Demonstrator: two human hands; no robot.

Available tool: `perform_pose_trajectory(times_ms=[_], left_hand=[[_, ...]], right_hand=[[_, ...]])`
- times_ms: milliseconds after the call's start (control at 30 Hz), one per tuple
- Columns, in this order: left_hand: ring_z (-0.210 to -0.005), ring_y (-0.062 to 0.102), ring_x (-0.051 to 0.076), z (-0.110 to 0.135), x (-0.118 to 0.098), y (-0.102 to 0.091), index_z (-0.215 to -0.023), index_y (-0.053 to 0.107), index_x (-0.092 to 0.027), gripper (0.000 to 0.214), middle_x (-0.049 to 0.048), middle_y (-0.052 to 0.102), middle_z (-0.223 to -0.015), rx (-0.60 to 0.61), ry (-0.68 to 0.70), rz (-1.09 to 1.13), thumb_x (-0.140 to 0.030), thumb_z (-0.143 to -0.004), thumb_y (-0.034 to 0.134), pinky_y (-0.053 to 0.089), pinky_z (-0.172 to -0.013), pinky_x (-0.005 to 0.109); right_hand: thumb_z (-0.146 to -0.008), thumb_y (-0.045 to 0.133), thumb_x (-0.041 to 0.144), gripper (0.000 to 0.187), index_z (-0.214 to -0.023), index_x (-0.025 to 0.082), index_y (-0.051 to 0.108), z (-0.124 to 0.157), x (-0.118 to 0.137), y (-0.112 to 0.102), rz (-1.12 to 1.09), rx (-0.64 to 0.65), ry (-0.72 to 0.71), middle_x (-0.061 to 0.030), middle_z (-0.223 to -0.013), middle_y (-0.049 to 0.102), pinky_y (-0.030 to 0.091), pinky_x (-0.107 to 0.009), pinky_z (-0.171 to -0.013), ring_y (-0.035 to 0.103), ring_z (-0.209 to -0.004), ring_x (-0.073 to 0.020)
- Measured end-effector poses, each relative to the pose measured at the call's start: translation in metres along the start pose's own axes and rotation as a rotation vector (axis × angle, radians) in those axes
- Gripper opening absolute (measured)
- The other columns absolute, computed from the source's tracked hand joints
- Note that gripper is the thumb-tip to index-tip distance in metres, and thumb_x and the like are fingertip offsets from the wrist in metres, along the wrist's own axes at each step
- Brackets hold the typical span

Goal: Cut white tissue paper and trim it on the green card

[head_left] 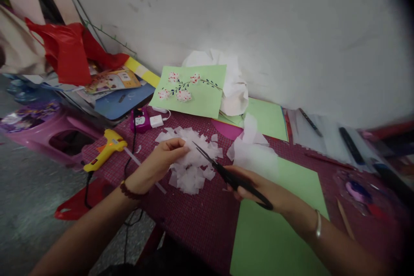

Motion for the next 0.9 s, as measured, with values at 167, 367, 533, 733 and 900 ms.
perform_pose_trajectory(times_ms=[167,367,533,733,900], left_hand=[[-0.051,0.039,0.006,0.0,0.001,0.001,-0.069,0.059,-0.015,0.029,-0.0037,0.05,-0.06,0.059,-0.032,-0.113,-0.04,-0.07,0.073,0.026,-0.049,0.021],[-0.051,0.037,0.006,-0.003,-0.001,0.003,-0.066,0.056,-0.016,0.029,-0.0049,0.048,-0.058,0.068,-0.046,-0.135,-0.04,-0.066,0.073,0.026,-0.05,0.021],[-0.051,0.038,0.006,-0.003,-0.003,0.001,-0.068,0.057,-0.016,0.028,-0.0054,0.049,-0.06,0.074,-0.058,-0.108,-0.038,-0.065,0.073,0.028,-0.05,0.02],[-0.051,0.047,0.007,0.003,0.002,-0.009,-0.069,0.058,-0.015,0.026,-0.0026,0.057,-0.06,0.112,-0.091,-0.059,-0.037,-0.067,0.074,0.033,-0.05,0.02],[-0.049,0.047,0.007,0.001,0.0,-0.016,-0.07,0.055,-0.017,0.025,-0.0046,0.056,-0.058,0.047,-0.007,0.012,-0.034,-0.068,0.073,0.031,-0.047,0.019]], right_hand=[[-0.083,0.066,0.056,0.069,-0.138,0.018,0.05,-0.009,0.004,0.004,0.038,0.002,-0.024,-0.0091,-0.106,0.057,0.046,-0.036,-0.08,0.054,-0.093,-0.0199],[-0.081,0.07,0.045,0.058,-0.129,0.016,0.057,-0.015,0.013,0.006,0.035,-0.053,-0.017,-0.0045,-0.093,0.056,0.043,-0.028,-0.066,0.051,-0.077,-0.0137],[-0.081,0.068,0.05,0.062,-0.13,0.014,0.054,-0.016,0.011,0.009,-0.035,-0.068,0.113,0.0045,-0.068,0.047,0.031,-0.023,-0.046,0.039,-0.05,-0.0064],[-0.08,0.068,0.055,0.069,-0.133,0.013,0.05,-0.016,0.009,0.006,-0.009,-0.089,0.098,-0.0007,-0.081,0.053,0.041,-0.026,-0.055,0.047,-0.062,-0.0098],[-0.084,0.061,0.061,0.073,-0.138,0.015,0.047,-0.012,0.011,0.003,0.074,-0.018,0.005,-0.0093,-0.104,0.057,0.047,-0.034,-0.08,0.055,-0.089,-0.0182]])
Point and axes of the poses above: each hand's wrist, its own z-axis away from the middle knuckle, its own y-axis out of the palm, x = y × z, the point moved 2 cm from there along -z, towards the middle knuckle
